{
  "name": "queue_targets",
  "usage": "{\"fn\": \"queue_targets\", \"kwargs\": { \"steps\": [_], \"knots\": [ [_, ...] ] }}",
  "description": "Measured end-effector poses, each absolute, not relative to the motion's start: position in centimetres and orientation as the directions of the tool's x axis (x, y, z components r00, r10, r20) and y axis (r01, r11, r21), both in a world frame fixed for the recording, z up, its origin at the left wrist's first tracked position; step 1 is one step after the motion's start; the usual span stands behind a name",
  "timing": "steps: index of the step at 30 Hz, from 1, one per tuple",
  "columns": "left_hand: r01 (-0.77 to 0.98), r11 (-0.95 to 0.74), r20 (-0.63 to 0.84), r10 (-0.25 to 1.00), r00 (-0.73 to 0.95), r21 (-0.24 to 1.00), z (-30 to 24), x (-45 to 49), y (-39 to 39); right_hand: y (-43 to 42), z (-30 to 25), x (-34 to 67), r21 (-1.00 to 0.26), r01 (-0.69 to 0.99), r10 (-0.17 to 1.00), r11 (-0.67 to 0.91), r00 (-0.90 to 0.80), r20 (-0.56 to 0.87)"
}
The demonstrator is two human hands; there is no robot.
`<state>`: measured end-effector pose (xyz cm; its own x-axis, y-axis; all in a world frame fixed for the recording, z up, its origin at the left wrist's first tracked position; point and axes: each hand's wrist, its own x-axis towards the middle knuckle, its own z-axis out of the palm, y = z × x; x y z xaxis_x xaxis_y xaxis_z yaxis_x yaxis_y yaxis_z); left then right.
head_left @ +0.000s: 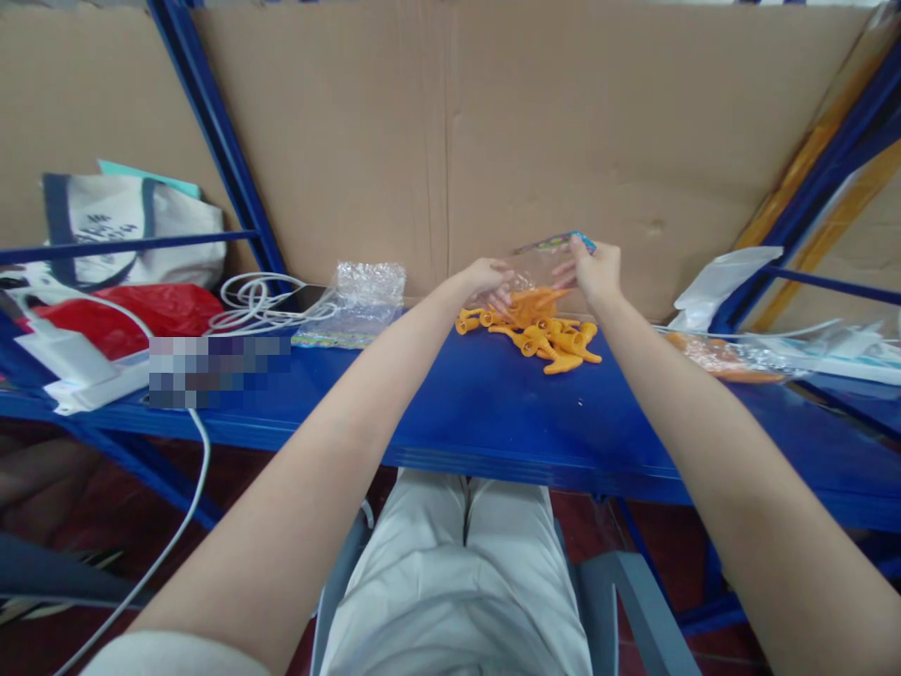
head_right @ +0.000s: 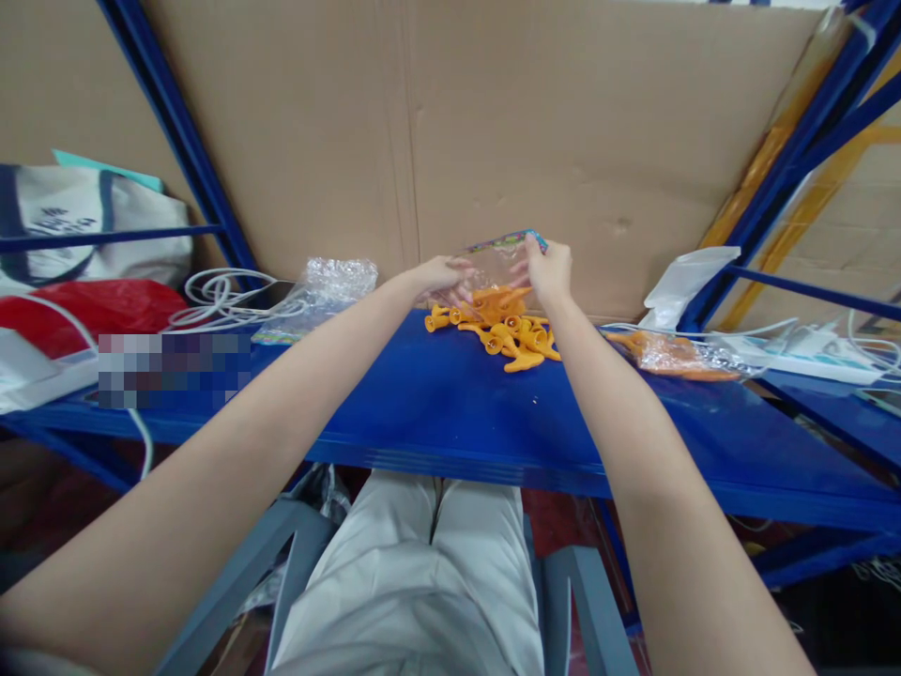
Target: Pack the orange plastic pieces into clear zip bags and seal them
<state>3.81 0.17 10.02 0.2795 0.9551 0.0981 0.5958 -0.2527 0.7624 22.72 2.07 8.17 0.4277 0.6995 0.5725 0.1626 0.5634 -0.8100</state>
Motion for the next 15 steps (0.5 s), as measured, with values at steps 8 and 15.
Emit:
{"fn": "queue_targets", "kwargs": {
  "steps": [8, 15],
  "knots": [
    [0.601, -0.391, 0.219, 0.914, 0.341, 0.697, 9.6, 3.3, 1.7, 2.0, 9.2, 24.2, -0.869, 0.076, 0.761, 0.488, 0.45, 0.467],
    [0.395, -0.423, 0.343, 0.903, 0.26, 0.815, 11.3, 5.5, 0.5, -0.6, 12.2, 24.0, -0.835, 0.092, 0.743, 0.542, 0.412, 0.527]
  ]
}}
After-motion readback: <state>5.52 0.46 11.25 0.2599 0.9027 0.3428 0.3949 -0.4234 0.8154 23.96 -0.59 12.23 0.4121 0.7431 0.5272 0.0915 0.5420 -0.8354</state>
